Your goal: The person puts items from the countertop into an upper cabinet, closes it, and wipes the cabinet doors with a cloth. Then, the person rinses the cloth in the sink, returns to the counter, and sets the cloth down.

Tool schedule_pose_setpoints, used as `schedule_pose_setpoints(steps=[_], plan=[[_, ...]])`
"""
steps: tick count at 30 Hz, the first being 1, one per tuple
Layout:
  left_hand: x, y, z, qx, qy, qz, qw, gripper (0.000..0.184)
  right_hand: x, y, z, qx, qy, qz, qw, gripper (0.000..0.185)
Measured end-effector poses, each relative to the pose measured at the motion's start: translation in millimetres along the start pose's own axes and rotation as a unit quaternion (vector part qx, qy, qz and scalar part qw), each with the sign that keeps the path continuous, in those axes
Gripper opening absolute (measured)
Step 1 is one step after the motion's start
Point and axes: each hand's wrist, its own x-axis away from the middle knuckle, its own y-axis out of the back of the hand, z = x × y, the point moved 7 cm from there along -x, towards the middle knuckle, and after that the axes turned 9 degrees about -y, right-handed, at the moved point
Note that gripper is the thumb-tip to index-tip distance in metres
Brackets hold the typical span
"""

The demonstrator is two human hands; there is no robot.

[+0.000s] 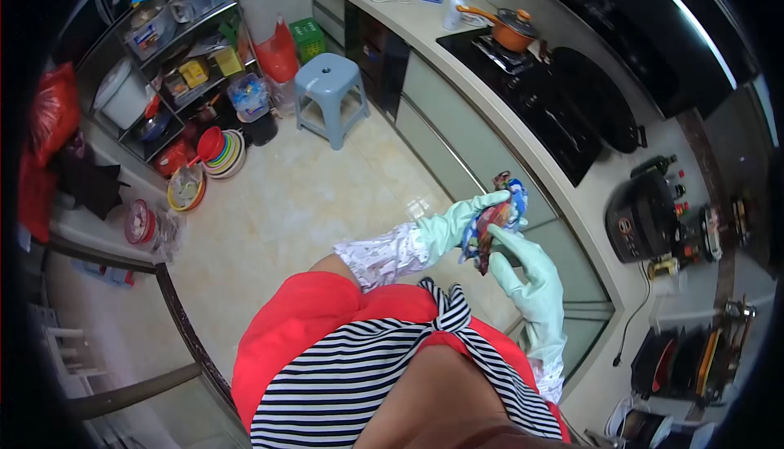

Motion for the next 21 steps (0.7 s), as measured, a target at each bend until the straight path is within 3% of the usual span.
schedule_pose_setpoints(steps=[1, 2, 3, 4, 5, 7, 9, 11, 13, 14, 16, 17, 18, 20, 21], plan=[[2, 1, -4, 0.007, 0.000, -0.019, 1.000, 0.036, -9, -3, 6, -0.158, -0.013, 0.083, 0.984, 0.041], [-6, 9, -6, 0.049, -0.013, 0.042, 0.998, 0.034, -18, -8, 11, -0.309, -0.028, 0.165, 0.936, 0.039], [41, -6, -42, 0.102, -0.015, 0.062, 0.993, 0.032, -52, -42, 21, -0.347, -0.023, 0.175, 0.921, 0.039], [41, -13, -39, 0.110, 0.068, 0.225, 0.966, 0.034, -69, -64, 15, -0.418, -0.053, 0.276, 0.864, 0.037], [39, 5, -47, 0.121, 0.014, 0.211, 0.970, 0.035, -84, -85, 8, -0.480, -0.085, 0.372, 0.790, 0.036], [46, 9, -67, 0.139, -0.095, 0.181, 0.969, 0.036, -121, -116, -16, -0.475, -0.111, 0.382, 0.785, 0.037], [34, 22, -100, -0.053, -0.044, 0.041, 0.997, 0.034, -152, -120, -26, -0.482, -0.048, 0.413, 0.772, 0.035], [13, 51, -136, -0.130, -0.076, 0.116, 0.982, 0.032, -184, -125, -26, -0.493, -0.096, 0.424, 0.754, 0.034], [15, 54, -184, -0.115, -0.187, -0.095, 0.971, 0.032, -234, -126, -41, -0.455, -0.145, 0.340, 0.810, 0.032], [23, 39, -203, -0.084, -0.172, -0.077, 0.978, 0.032, -259, -125, -54, -0.471, -0.133, 0.288, 0.823, 0.033], [25, 30, -249, -0.148, -0.191, -0.010, 0.970, 0.033, -313, -129, -95, -0.441, -0.169, 0.169, 0.865, 0.035], [27, 57, -272, -0.179, -0.228, -0.069, 0.954, 0.033, -334, -135, -109, -0.444, -0.186, 0.126, 0.867, 0.037], [29, 63, -287, -0.171, -0.236, -0.079, 0.953, 0.033, -346, -143, -97, -0.441, -0.190, 0.140, 0.866, 0.037], [49, 95, -310, -0.144, -0.270, -0.260, 0.916, 0.038, -364, -155, -51, -0.578, -0.137, 0.129, 0.794, 0.039], [51, 99, -314, -0.133, -0.277, -0.268, 0.913, 0.038, -376, -173, -39, -0.574, -0.143, 0.142, 0.794, 0.039]])
